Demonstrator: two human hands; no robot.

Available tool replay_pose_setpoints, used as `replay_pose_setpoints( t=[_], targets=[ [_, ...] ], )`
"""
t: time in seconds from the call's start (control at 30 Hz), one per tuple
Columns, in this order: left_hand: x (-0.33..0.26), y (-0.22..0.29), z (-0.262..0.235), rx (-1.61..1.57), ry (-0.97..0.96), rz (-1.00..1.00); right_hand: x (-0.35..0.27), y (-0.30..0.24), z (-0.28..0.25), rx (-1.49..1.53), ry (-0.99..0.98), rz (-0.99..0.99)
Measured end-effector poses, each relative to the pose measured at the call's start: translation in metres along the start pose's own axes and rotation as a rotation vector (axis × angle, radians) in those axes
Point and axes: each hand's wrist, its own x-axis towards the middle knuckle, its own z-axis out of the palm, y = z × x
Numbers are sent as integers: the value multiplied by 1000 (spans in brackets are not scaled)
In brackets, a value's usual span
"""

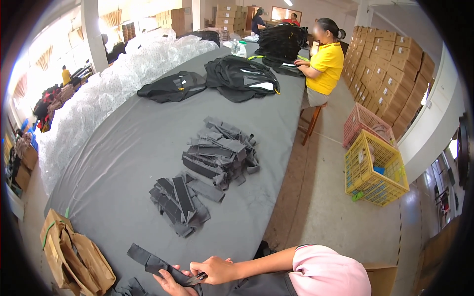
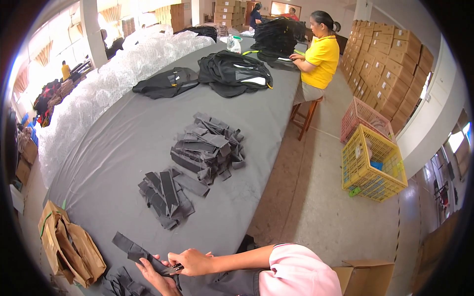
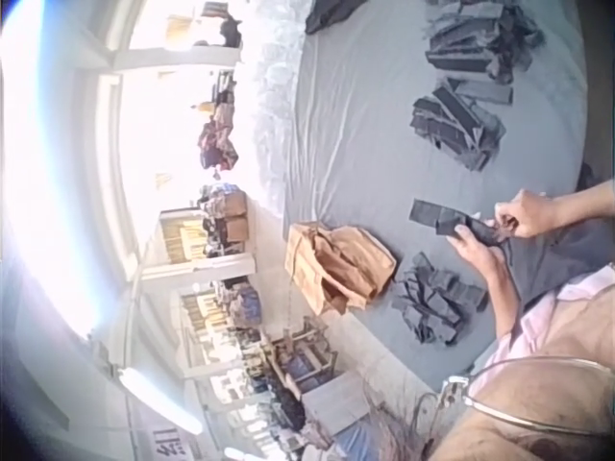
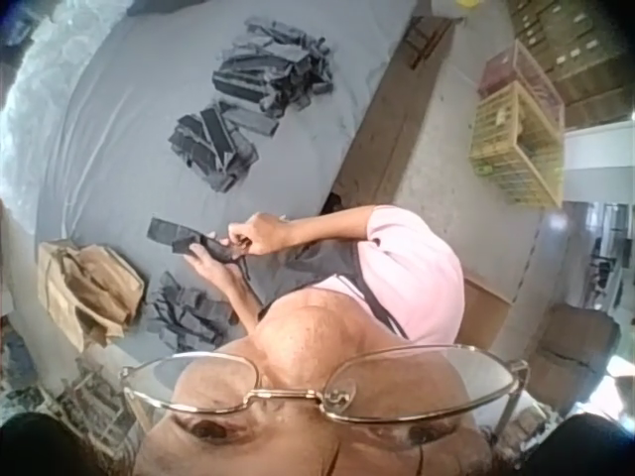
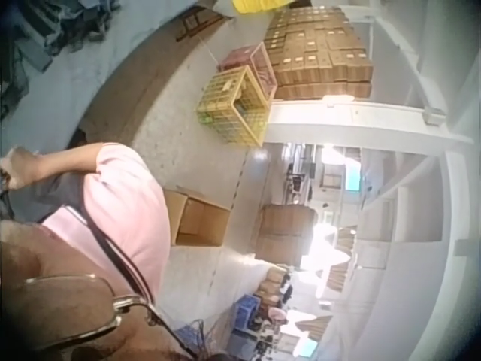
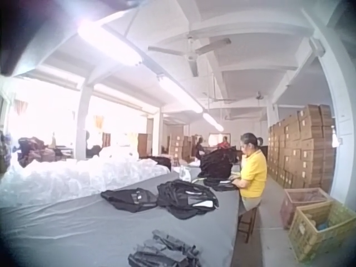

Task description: Cutting and trimming black fabric strips using thread nippers in a workshop environment.

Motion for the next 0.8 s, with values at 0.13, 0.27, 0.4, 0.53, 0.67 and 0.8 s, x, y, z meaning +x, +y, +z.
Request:
replay_pose_setpoints(
  t=[0.13, 0.27, 0.4, 0.53, 0.67, 0.8],
  targets=[
    [0, 0, 1, 22, -11, -27, -1, 9, 5, -82, -11, -78],
    [2, 0, 6, 20, 10, -34, 0, 7, 3, -99, 61, -230],
    [2, -4, 12, 64, 71, 34, 3, 18, 7, -287, 34, -307],
    [8, -4, 5, 51, -40, -28, 3, 20, 4, -159, 32, -224],
    [2, -2, 3, 44, -37, -26, -5, 9, -2, -75, 30, -140],
    [-3, -11, 3, 72, -29, 14, -8, 7, 1, 72, 59, -86]
  ],
)
